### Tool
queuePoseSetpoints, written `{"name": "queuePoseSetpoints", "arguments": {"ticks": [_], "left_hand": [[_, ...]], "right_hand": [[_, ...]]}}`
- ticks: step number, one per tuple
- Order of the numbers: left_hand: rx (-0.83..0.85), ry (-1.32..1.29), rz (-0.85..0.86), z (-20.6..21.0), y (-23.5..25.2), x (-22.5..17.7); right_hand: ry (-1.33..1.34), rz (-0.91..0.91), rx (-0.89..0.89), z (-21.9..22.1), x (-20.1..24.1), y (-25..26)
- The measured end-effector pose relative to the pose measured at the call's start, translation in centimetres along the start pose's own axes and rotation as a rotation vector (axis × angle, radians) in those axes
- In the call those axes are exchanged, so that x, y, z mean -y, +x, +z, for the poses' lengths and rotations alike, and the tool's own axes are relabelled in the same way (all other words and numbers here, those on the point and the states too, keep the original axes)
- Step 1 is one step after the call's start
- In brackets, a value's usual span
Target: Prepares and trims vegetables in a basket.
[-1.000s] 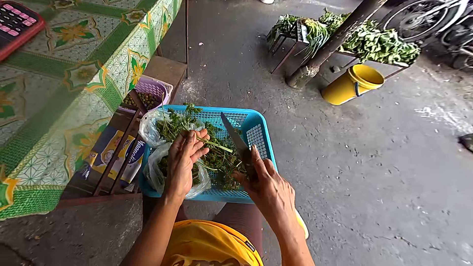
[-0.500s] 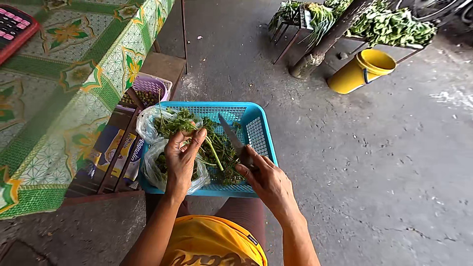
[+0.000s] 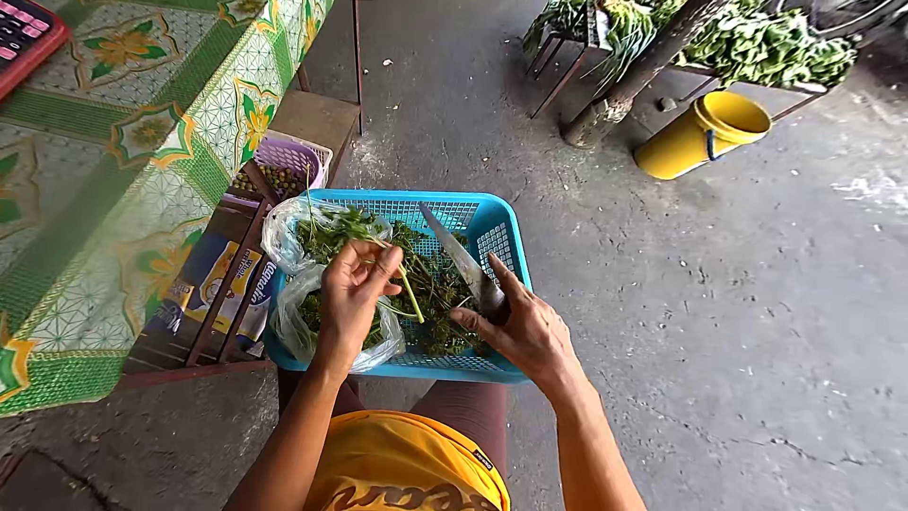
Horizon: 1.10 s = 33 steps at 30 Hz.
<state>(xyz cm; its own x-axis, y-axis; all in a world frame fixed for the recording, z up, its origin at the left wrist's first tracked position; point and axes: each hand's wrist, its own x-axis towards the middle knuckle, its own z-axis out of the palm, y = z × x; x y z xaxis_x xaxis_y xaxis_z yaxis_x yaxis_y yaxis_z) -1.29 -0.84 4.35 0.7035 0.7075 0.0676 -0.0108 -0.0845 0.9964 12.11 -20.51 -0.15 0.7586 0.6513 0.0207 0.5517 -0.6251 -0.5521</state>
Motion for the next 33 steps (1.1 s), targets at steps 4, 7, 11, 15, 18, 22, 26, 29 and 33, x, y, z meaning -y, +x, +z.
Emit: {"name": "queuePoseSetpoints", "arguments": {"ticks": [4,7,11,15,18,22,26,29,33], "left_hand": [[0.157,0.321,0.066,-0.5,0.4,0.4],[0.141,0.316,0.088,-0.7,0.6,0.1],[0.099,0.468,0.147,-0.6,0.5,0.5],[-0.021,0.715,0.332,0.1,0.0,1.1],[-0.109,0.786,0.465,0.1,-0.2,1.3],[-0.164,0.83,0.56,0.3,-0.4,1.5],[-0.135,0.842,0.696,0.1,-0.4,1.9],[-0.031,0.788,0.737,-0.9,-0.2,1.1],[0.203,0.538,0.472,-2.7,0.5,-1.4]], "right_hand": [[0.12,0.045,-0.103,0.4,-1.0,3.4],[-0.078,0.094,-0.186,0.2,0.1,6.1],[-0.224,0.082,-0.116,-0.4,1.0,9.6],[-0.286,0.0,-0.064,1.0,0.3,11.4],[-0.281,-0.021,-0.106,1.7,0.1,11.4],[-0.267,-0.015,-0.145,1.8,-0.2,10.7],[-0.182,-0.083,-0.2,1.1,-0.1,9.9],[-0.097,-0.084,-0.195,0.0,-0.1,9.1],[-0.139,0.009,-0.098,0.6,-0.5,9.1]]}}
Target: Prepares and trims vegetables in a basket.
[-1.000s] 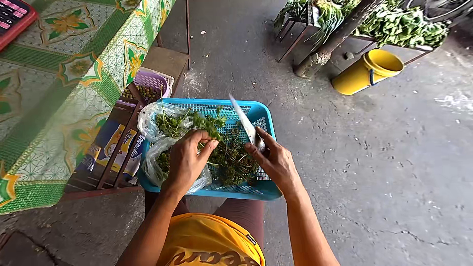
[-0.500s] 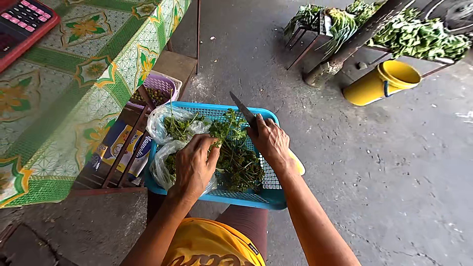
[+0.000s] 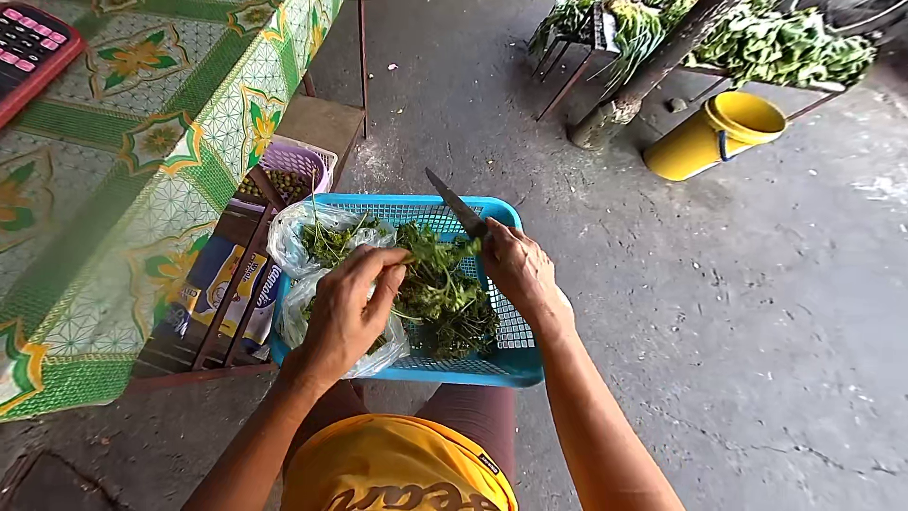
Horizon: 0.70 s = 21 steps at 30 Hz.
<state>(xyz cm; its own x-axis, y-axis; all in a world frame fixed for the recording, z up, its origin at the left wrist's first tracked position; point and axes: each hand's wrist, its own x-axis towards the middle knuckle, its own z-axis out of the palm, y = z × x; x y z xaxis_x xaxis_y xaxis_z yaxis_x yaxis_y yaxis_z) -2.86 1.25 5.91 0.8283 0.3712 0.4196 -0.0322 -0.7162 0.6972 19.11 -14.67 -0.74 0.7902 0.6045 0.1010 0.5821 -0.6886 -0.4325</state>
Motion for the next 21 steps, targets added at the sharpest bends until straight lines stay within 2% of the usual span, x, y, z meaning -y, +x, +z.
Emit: {"name": "queuePoseSetpoints", "arguments": {"ticks": [2,4,6,9,12,14,21], "left_hand": [[0.051,-0.366,-0.166,-0.3,0.4,-0.3],[0.08,-0.786,-0.388,-0.2,0.5,-1.0],[0.091,-1.08,-0.577,0.2,0.4,-1.8],[0.098,-1.277,-0.697,1.1,0.0,-1.8],[0.121,-1.213,-0.684,1.8,-0.3,-1.6],[0.14,-1.092,-0.584,2.0,-0.4,-1.5],[0.149,-0.295,0.039,1.2,-0.2,-0.5]], "right_hand": [[-0.011,0.027,0.021,0.4,0.1,0.4],[0.102,0.055,0.042,0.1,0.2,0.5],[0.45,0.089,0.069,-0.7,0.6,-0.4],[1.07,0.144,0.205,-2.1,2.9,-3.9],[1.263,0.107,0.287,-1.6,5.3,-7.6],[1.359,0.089,0.329,-0.8,6.2,-9.0],[1.633,0.17,0.3,-1.3,8.1,-11.5]]}}
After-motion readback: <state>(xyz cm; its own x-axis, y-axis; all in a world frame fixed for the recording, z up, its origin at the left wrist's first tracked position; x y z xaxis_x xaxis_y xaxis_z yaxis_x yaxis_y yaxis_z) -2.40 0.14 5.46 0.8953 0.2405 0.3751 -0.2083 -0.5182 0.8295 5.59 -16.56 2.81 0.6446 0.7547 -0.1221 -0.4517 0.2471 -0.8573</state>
